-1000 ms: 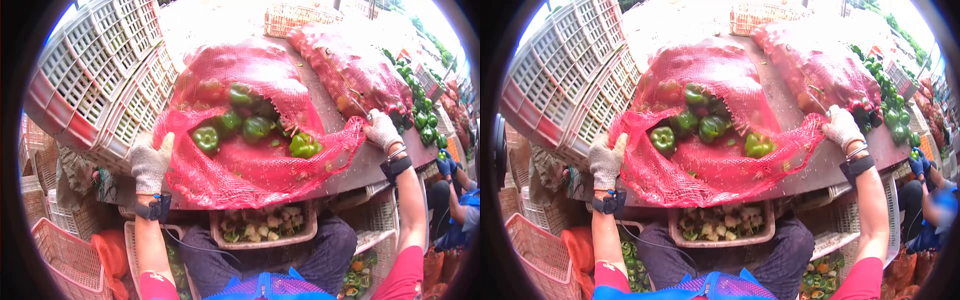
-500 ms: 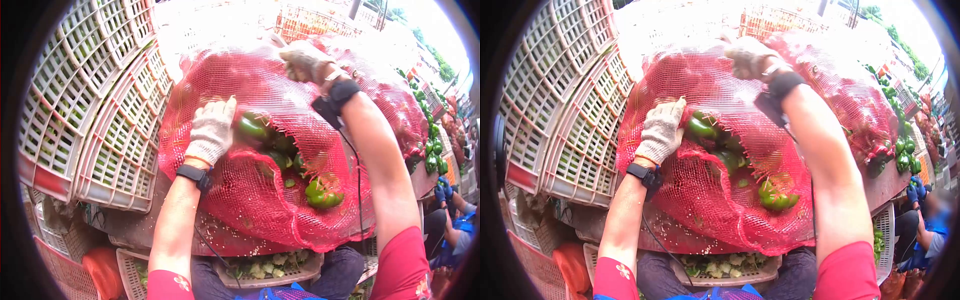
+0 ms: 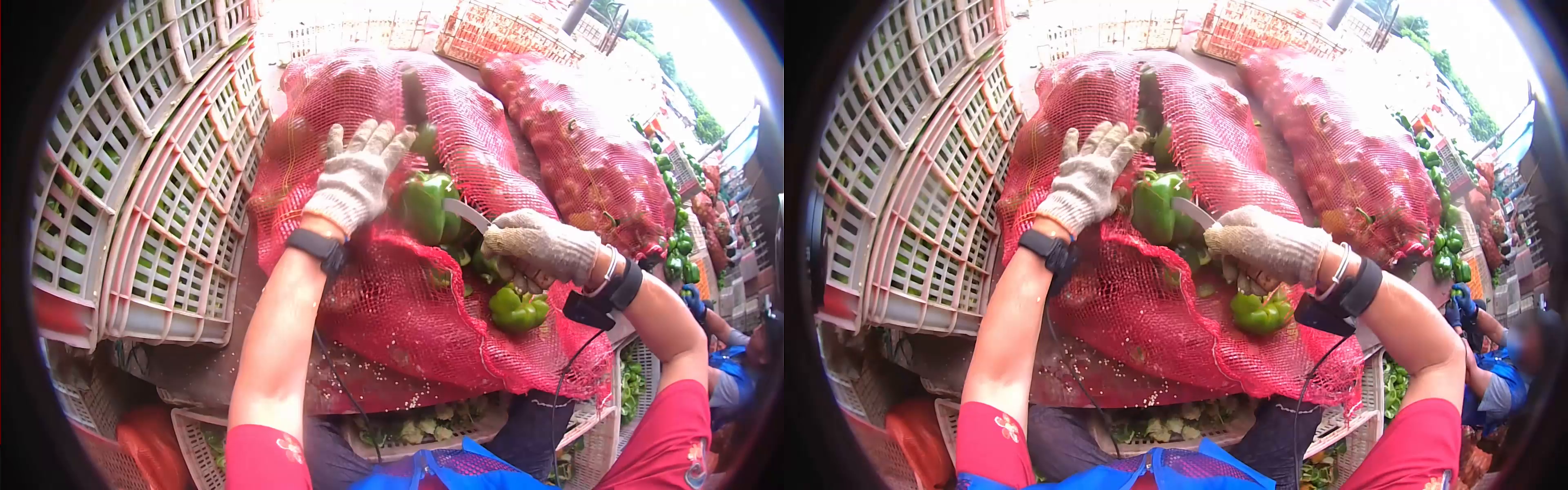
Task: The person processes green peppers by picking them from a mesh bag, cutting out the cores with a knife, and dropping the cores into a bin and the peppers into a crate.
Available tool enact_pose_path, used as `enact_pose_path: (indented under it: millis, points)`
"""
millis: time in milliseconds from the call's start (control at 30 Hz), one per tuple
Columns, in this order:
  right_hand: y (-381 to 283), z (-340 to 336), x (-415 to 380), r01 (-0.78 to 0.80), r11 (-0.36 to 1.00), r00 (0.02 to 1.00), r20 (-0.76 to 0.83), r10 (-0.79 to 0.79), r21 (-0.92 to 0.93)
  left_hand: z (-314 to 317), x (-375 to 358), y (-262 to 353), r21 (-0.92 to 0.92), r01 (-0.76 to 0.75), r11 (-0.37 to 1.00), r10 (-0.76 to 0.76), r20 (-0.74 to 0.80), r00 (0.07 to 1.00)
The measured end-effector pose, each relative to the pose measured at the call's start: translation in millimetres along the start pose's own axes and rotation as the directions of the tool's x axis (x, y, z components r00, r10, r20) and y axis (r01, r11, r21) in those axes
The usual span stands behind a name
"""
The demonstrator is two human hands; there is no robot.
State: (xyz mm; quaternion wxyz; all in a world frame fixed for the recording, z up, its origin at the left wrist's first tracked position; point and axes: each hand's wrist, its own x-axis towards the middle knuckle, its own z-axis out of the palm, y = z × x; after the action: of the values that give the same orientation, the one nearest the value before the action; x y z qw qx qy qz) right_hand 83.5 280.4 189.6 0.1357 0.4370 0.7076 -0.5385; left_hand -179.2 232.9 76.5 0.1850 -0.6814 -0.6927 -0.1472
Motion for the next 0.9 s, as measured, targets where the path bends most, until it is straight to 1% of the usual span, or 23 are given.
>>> enact_pose_path:
  millis: [33,100,133,167,200,233,267,300,333,367,400,433,500,533,567,600,633,700,767,800,833,867,900]
  points:
    - [10,2,2,0.101,0.993,0.993,-0.048,-0.104,-0.063,2,4,-2,-0.006,-0.023,1.000,0.023,0.014,1.000]
    - [31,15,24,0.240,0.838,0.878,-0.258,-0.402,-0.491,0,10,-9,0.038,-0.014,0.999,0.007,0.175,0.985]
    - [35,21,36,0.311,0.633,0.744,-0.232,-0.627,-0.709,0,6,-8,0.055,-0.037,0.998,0.037,0.001,0.999]
    - [43,23,36,0.267,0.739,0.837,-0.231,-0.496,-0.619,-1,4,-11,0.091,-0.040,0.995,0.038,0.025,0.999]
    - [49,20,33,0.201,0.826,0.910,-0.212,-0.356,-0.527,-3,1,-16,0.111,-0.053,0.992,0.056,-0.022,0.998]
    - [44,20,22,0.113,0.894,0.963,-0.175,-0.207,-0.435,-7,-4,-22,0.126,-0.063,0.990,0.073,-0.069,0.995]
    - [43,20,12,0.067,0.946,0.982,-0.148,-0.119,-0.318,-21,-12,-27,0.047,-0.048,0.998,0.055,-0.164,0.985]
    - [50,10,12,0.060,0.975,0.992,-0.098,-0.082,-0.212,-15,-19,-45,-0.114,-0.016,0.993,-0.018,-0.288,0.957]
    - [62,-6,15,0.047,0.994,0.998,-0.045,-0.052,-0.101,-7,-26,-69,-0.409,0.102,0.907,-0.240,-0.302,0.922]
    - [73,-16,17,0.033,0.999,0.999,0.010,-0.033,0.007,-3,-36,-93,-0.749,0.326,0.576,-0.544,-0.055,0.837]
    - [84,-16,19,0.178,0.977,0.975,-0.113,-0.191,-0.118,-10,-39,-87,-0.589,0.337,0.734,-0.510,-0.150,0.847]
    - [83,-13,22,0.291,0.910,0.919,-0.177,-0.352,-0.296,-21,-46,-78,-0.397,0.348,0.849,-0.460,-0.233,0.857]
    - [79,6,30,0.408,0.676,0.731,-0.224,-0.645,-0.614,-30,-55,-64,-0.149,0.270,0.951,-0.307,-0.373,0.875]
    - [62,15,27,0.342,0.752,0.784,-0.271,-0.559,-0.563,-56,-58,-36,-0.101,0.235,0.967,-0.256,-0.391,0.884]
    - [61,21,31,0.359,0.776,0.760,-0.320,-0.566,-0.520,-77,-61,-14,-0.033,0.078,0.996,-0.085,-0.441,0.893]
    - [62,27,36,0.376,0.796,0.738,-0.367,-0.566,-0.474,-91,-66,6,-0.120,-0.087,0.989,0.036,-0.369,0.929]
    - [64,31,42,0.397,0.811,0.713,-0.412,-0.567,-0.430,-98,-71,23,-0.070,-0.206,0.976,0.183,-0.243,0.953]
    - [78,27,48,0.367,0.772,0.607,-0.495,-0.621,-0.518,-86,-92,34,-0.118,-0.275,0.954,0.285,0.078,0.955]
    - [99,8,48,0.390,0.708,0.406,-0.580,-0.706,-0.589,-74,-117,19,-0.030,-0.160,0.987,0.162,0.166,0.973]
    - [107,-5,45,0.414,0.738,0.414,-0.612,-0.674,-0.533,-71,-132,6,-0.019,-0.036,0.999,0.040,0.202,0.979]
    - [112,-21,41,0.434,0.764,0.421,-0.643,-0.640,-0.477,-60,-151,-15,-0.080,0.062,0.995,-0.046,0.191,0.980]
    - [115,-34,38,0.374,0.844,0.480,-0.698,-0.531,-0.385,-51,-170,-33,-0.185,0.179,0.966,-0.128,0.256,0.958]
    - [117,-51,38,0.311,0.904,0.527,-0.738,-0.422,-0.295,-46,-191,-48,-0.233,0.317,0.919,-0.215,0.379,0.900]
